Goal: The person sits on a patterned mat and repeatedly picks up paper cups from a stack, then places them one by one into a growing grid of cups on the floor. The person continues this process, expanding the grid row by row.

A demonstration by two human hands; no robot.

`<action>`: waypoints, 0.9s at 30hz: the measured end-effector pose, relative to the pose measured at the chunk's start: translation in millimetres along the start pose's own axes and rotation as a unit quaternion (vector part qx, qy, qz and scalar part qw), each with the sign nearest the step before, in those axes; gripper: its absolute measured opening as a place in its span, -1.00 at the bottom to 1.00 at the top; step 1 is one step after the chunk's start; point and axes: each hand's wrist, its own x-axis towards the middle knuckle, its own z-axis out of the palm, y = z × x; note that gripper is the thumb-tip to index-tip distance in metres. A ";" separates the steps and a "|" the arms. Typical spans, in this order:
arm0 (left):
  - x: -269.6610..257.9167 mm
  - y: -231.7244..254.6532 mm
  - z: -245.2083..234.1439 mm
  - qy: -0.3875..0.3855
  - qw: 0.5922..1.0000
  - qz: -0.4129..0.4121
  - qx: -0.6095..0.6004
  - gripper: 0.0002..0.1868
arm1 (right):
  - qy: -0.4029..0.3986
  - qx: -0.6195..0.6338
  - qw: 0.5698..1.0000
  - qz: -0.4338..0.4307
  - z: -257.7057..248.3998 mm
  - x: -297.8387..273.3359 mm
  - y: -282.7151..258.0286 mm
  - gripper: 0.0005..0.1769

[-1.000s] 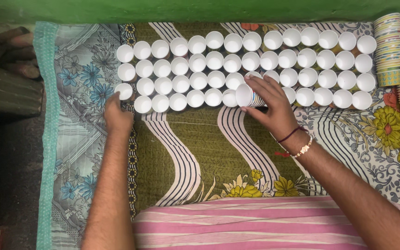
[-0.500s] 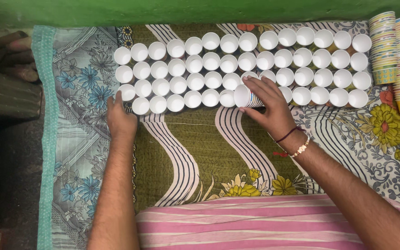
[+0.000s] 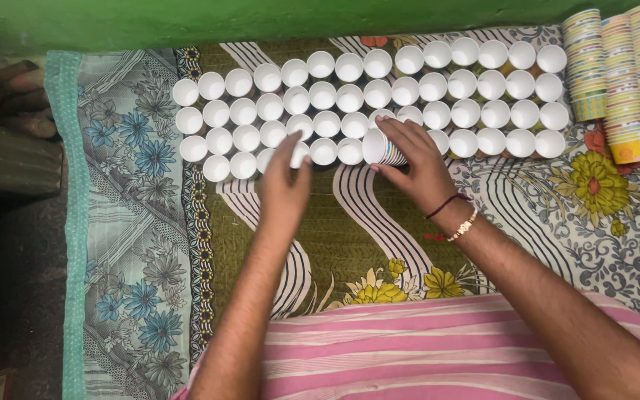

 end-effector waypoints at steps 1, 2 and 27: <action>-3.7 10.5 6.8 -0.014 1.000 0.003 -0.021 -0.51 | -0.002 0.005 1.000 0.001 -1.6 -0.2 -1.2 -0.15; -9.1 20.3 14.0 -0.030 0.999 0.004 -0.043 -0.50 | -0.004 0.009 1.000 0.004 -3.5 -2.4 -2.4 -0.17; -36.6 4.5 68.8 -0.138 0.971 -0.071 -0.184 -0.31 | -0.015 -0.004 1.000 -0.002 1.0 -37.1 -4.9 -0.19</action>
